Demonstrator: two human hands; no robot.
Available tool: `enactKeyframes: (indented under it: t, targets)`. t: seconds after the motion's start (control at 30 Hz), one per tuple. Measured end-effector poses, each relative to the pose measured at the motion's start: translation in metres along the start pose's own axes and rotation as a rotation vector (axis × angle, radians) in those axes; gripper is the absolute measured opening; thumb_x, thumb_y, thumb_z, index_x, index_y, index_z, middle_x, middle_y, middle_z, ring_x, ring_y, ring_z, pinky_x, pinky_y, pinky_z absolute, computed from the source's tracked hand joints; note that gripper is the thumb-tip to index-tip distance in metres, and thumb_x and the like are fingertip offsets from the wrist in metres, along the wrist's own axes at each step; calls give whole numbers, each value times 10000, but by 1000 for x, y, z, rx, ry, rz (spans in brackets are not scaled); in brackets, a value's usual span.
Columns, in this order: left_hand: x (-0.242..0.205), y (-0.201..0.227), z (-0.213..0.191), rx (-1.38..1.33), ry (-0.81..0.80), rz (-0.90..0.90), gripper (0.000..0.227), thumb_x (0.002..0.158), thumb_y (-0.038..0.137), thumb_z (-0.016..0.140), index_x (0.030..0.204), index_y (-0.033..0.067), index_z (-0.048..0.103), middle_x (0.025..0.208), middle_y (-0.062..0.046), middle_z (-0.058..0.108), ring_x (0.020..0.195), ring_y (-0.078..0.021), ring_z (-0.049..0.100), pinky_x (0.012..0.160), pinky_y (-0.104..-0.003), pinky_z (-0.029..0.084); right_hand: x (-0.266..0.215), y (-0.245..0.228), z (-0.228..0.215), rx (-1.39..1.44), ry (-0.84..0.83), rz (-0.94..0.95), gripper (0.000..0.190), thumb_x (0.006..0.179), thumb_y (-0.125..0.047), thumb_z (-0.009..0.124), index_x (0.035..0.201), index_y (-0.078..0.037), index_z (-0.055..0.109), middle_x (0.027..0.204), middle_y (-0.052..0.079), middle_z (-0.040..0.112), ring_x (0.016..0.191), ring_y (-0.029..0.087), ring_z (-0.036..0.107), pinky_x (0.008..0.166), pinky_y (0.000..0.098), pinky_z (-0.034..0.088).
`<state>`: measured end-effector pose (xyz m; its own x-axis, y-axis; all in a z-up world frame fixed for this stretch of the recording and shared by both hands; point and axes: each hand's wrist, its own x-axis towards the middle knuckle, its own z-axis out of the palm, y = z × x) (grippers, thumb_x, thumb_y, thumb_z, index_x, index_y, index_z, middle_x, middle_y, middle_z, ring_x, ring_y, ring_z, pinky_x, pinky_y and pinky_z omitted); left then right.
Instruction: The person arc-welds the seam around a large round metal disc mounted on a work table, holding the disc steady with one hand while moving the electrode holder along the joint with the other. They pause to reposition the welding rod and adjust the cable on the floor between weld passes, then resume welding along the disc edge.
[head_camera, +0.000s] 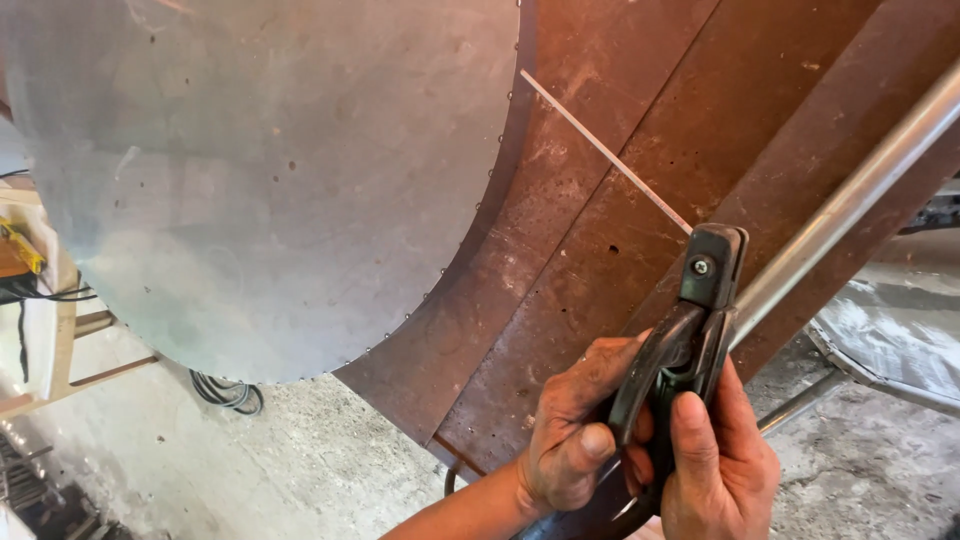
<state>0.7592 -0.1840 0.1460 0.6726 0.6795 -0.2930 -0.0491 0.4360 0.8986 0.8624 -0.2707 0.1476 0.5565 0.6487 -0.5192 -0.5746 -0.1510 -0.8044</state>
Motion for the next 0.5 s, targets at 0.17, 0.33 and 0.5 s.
enactKeyframes:
  t: [0.17,0.33,0.5]
  targets:
    - [2,-4,2,25,27,63,917,1029,698,531,1577,-36,482,1024,-76,669,1192,-168,523,1021,-302,432,2,1,3,20,37,47,559,1055,-184,543,1564,31,465,850,102,633,585,110,525,485,239,435]
    - [1,-4,2,31,46,81,904,1034,692,531,1566,-38,497,1021,-94,673,1163,-170,527,1024,-300,432,2,0,5,13,51,49,538,1043,-189,551,1528,36,493,833,113,642,554,122,533,466,248,440]
    - [2,-2,0,50,35,49,908,1034,703,514,1573,-28,492,998,-85,673,1104,-169,550,995,-300,454,2,3,3,26,55,29,551,1043,-175,559,1552,23,481,851,109,642,592,119,538,477,248,447]
